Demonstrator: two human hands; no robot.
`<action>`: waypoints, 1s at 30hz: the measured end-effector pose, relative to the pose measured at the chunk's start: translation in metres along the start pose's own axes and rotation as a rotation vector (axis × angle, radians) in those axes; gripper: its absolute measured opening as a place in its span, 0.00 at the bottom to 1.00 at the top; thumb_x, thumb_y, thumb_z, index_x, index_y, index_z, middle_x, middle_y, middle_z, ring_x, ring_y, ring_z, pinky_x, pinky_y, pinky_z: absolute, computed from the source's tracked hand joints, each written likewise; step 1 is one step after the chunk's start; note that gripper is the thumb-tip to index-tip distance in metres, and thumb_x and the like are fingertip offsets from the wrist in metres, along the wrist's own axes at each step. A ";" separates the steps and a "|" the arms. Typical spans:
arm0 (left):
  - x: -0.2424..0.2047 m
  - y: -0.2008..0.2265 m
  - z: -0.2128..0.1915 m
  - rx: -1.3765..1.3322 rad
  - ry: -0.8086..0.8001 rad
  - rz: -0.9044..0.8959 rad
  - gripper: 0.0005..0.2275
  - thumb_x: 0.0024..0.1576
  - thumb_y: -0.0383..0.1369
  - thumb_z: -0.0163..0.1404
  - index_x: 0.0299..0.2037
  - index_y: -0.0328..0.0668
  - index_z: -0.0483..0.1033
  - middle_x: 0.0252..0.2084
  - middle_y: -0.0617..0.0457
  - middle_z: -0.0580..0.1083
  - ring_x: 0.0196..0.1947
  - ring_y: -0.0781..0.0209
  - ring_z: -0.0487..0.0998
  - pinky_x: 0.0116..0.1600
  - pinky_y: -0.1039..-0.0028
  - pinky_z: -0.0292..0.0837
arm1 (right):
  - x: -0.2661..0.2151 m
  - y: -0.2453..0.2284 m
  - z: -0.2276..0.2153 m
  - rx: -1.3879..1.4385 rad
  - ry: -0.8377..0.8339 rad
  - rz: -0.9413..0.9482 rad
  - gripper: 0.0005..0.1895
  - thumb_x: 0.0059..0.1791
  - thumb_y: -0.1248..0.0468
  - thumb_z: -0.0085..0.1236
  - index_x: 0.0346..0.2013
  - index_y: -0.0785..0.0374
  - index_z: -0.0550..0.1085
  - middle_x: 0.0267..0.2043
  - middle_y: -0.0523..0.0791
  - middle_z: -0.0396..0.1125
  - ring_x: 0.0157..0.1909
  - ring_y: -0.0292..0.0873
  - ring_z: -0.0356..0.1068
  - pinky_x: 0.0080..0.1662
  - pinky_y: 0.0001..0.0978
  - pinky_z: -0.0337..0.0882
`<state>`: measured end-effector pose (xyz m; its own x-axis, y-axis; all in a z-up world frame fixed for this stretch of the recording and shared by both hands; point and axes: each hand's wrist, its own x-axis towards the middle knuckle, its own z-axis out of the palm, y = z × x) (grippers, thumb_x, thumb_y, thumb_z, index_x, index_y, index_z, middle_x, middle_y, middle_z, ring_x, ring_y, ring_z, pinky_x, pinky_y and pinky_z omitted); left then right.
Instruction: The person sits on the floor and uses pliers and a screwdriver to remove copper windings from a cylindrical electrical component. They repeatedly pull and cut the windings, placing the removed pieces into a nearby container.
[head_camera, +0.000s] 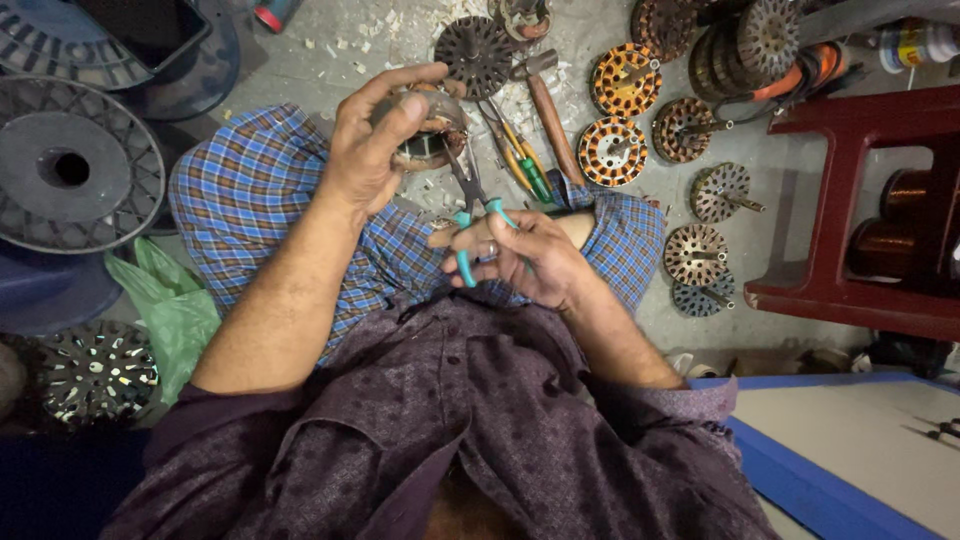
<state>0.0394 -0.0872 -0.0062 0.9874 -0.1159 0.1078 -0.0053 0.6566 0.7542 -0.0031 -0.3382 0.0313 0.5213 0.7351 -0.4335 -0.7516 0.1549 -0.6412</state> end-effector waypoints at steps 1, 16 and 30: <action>0.000 0.000 0.000 0.015 0.001 0.012 0.24 0.63 0.41 0.59 0.63 0.32 0.72 0.58 0.39 0.77 0.55 0.55 0.81 0.59 0.62 0.83 | 0.000 0.000 0.001 0.009 -0.009 0.001 0.30 0.60 0.50 0.45 0.55 0.79 0.73 0.58 0.65 0.67 0.59 0.60 0.72 0.60 0.60 0.72; 0.001 -0.009 0.002 0.015 0.011 0.012 0.20 0.67 0.38 0.58 0.63 0.33 0.73 0.59 0.41 0.77 0.58 0.57 0.79 0.63 0.64 0.79 | 0.004 0.029 -0.007 0.142 -0.052 -0.182 0.21 0.65 0.56 0.49 0.48 0.77 0.74 0.43 0.55 0.71 0.43 0.49 0.70 0.44 0.42 0.71; -0.001 0.006 0.001 0.037 -0.024 -0.065 0.18 0.62 0.37 0.57 0.57 0.32 0.76 0.53 0.42 0.80 0.49 0.60 0.83 0.54 0.68 0.84 | -0.005 -0.004 -0.001 0.091 0.010 0.102 0.20 0.54 0.53 0.46 0.45 0.70 0.74 0.48 0.57 0.71 0.45 0.52 0.75 0.47 0.45 0.77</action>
<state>0.0387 -0.0841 -0.0012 0.9819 -0.1749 0.0732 0.0519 0.6192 0.7835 -0.0026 -0.3435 0.0356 0.4438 0.7435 -0.5003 -0.8342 0.1389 -0.5337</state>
